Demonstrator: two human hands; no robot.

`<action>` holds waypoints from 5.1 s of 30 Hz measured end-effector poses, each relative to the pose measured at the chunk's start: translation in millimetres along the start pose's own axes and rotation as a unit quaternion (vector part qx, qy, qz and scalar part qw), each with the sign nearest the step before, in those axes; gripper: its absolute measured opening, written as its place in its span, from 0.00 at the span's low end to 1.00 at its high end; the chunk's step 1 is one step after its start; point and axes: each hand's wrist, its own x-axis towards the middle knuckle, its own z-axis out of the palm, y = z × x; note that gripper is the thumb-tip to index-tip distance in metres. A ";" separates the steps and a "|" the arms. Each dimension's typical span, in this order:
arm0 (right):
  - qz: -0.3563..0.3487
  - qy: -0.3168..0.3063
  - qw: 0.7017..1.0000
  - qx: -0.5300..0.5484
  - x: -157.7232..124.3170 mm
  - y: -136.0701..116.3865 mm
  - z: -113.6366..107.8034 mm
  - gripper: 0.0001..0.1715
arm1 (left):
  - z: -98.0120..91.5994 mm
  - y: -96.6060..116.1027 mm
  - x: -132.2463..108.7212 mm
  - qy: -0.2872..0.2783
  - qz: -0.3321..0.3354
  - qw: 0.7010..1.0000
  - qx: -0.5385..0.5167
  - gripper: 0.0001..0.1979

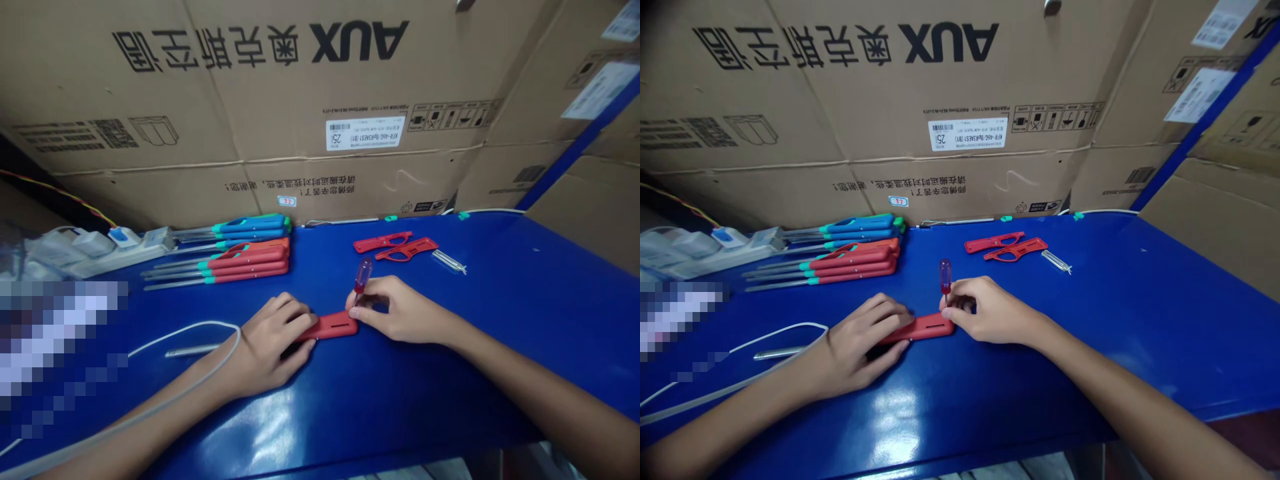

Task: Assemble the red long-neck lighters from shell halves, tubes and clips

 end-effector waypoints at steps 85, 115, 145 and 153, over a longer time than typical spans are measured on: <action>0.016 0.176 0.983 -0.052 8.3 32.9 -32.3 0.25 | -30.7 -46.3 -4.4 -0.038 -0.080 0.993 0.073 0.14; 0.029 0.202 0.977 -0.066 7.3 35.1 -31.2 0.26 | -82.3 -102.3 -25.7 0.244 -0.127 0.952 0.138 0.12; 0.041 0.186 0.979 -0.075 6.8 34.9 -30.9 0.26 | -101.3 -153.2 -57.8 0.181 -0.248 0.933 0.190 0.17; 0.033 0.186 0.979 -0.071 8.1 38.2 -30.8 0.26 | -92.6 -153.5 -53.1 0.179 -0.254 0.931 0.192 0.18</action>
